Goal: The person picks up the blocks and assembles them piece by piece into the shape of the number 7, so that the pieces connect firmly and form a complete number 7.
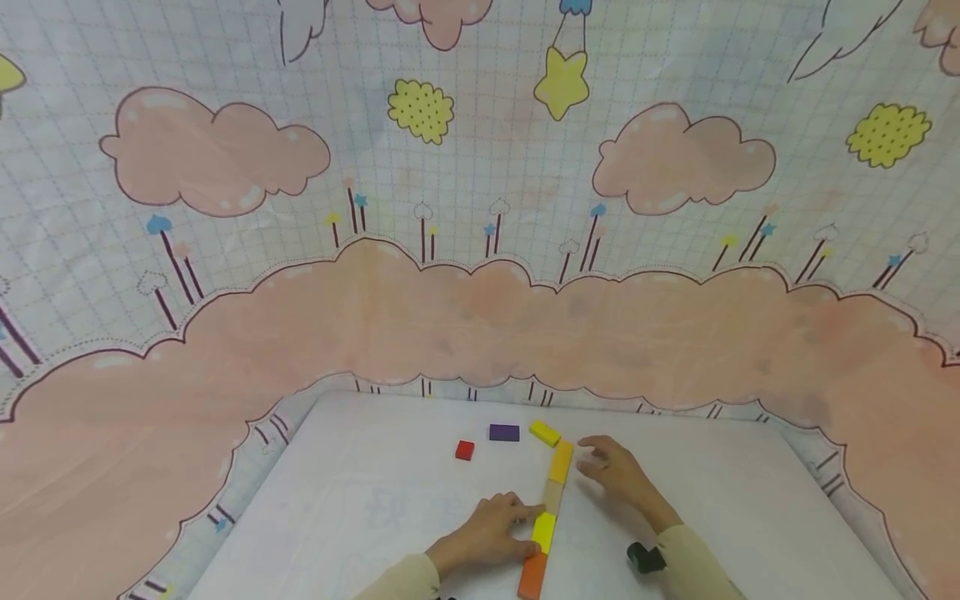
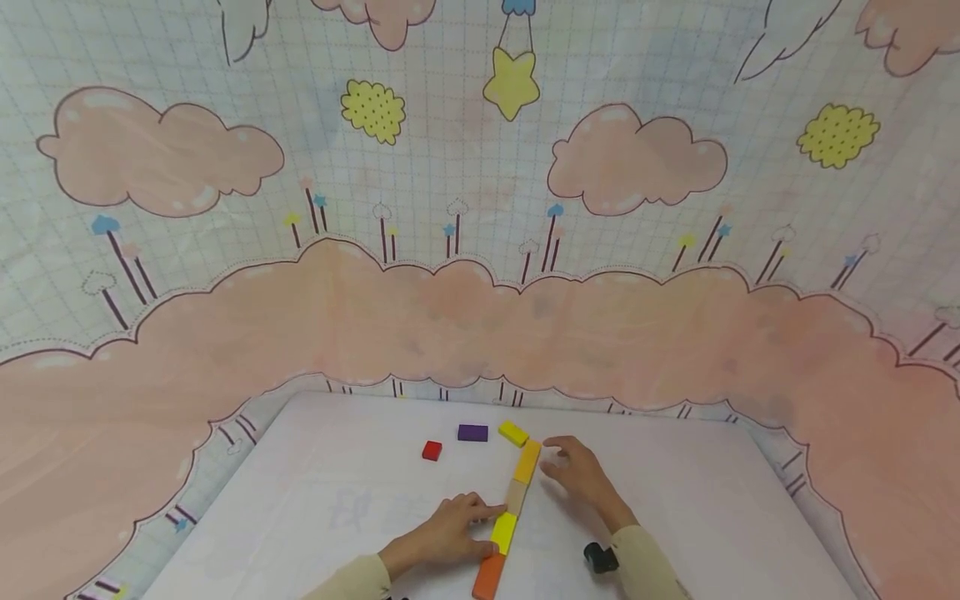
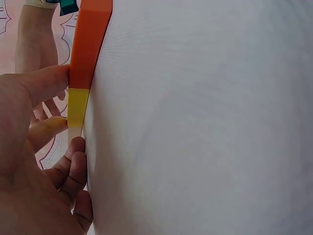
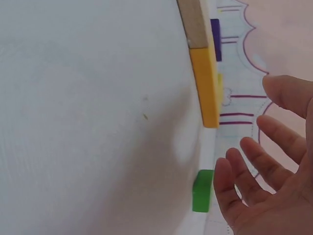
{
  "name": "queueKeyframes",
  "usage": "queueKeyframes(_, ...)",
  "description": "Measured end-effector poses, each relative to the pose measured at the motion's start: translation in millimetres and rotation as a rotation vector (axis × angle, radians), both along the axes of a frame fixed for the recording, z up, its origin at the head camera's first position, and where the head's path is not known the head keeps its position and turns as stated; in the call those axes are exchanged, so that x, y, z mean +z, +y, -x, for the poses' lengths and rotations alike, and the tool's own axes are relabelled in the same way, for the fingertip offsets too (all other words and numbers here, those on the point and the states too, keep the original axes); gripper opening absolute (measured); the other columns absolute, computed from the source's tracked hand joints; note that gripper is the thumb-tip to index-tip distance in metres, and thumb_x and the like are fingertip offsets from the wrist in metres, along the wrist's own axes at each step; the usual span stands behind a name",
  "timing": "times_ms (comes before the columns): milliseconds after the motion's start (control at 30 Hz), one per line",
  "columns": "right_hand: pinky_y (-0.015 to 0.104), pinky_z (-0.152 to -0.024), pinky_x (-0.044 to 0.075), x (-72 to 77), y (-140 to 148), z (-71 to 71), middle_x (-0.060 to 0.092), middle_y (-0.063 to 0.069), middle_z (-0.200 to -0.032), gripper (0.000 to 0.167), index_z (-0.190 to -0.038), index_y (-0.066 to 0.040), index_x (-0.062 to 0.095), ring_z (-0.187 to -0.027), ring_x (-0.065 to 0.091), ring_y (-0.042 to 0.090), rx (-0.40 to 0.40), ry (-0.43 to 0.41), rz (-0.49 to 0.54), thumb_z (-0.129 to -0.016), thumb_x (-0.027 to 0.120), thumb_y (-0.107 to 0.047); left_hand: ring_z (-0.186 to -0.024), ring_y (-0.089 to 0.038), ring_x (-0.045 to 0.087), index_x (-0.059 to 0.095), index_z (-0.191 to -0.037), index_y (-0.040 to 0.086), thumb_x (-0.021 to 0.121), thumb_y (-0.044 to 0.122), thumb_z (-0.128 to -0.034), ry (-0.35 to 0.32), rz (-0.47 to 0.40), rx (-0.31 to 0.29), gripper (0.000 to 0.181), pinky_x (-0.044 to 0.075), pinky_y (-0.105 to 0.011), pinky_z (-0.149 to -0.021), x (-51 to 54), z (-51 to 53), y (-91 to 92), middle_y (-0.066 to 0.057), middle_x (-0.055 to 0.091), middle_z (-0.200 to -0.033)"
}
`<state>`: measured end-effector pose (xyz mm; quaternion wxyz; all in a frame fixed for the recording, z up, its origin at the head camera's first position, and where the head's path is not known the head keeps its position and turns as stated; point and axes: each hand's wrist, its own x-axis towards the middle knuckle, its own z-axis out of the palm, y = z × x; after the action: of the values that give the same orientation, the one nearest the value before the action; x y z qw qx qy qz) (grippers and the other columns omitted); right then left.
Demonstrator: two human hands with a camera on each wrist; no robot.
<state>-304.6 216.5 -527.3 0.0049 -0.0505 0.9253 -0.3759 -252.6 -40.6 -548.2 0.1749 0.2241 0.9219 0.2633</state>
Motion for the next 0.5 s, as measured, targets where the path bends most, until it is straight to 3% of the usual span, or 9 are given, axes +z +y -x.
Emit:
queueKeyframes(267, 0.046, -0.089, 0.051, 5.0, 13, 0.9, 0.063, 0.010, -0.123, 0.039, -0.128, -0.016, 0.061, -0.108, 0.058, 0.027, -0.042, 0.043, -0.029, -0.092, 0.068, -0.027, -0.092, -0.007, 0.044, 0.054, -0.135, 0.048, 0.072, 0.049, -0.0839, -0.002, -0.003, 0.002, 0.054, 0.040, -0.030, -0.082, 0.4, -0.7, 0.5, 0.012, 0.055, -0.105)
queueKeyframes(500, 0.046, -0.092, 0.050, 5.3, 24, 1.1, 0.062, 0.009, -0.129, 0.038, -0.127, -0.014, 0.061, -0.114, 0.057, 0.028, -0.050, 0.085, -0.030, -0.091, 0.069, -0.023, -0.092, -0.007, 0.044, 0.054, -0.135, 0.048, 0.072, 0.049, -0.0839, 0.000, -0.001, 0.003, 0.054, 0.040, -0.030, -0.081, 0.2, -1.2, -0.2, 0.012, 0.055, -0.105)
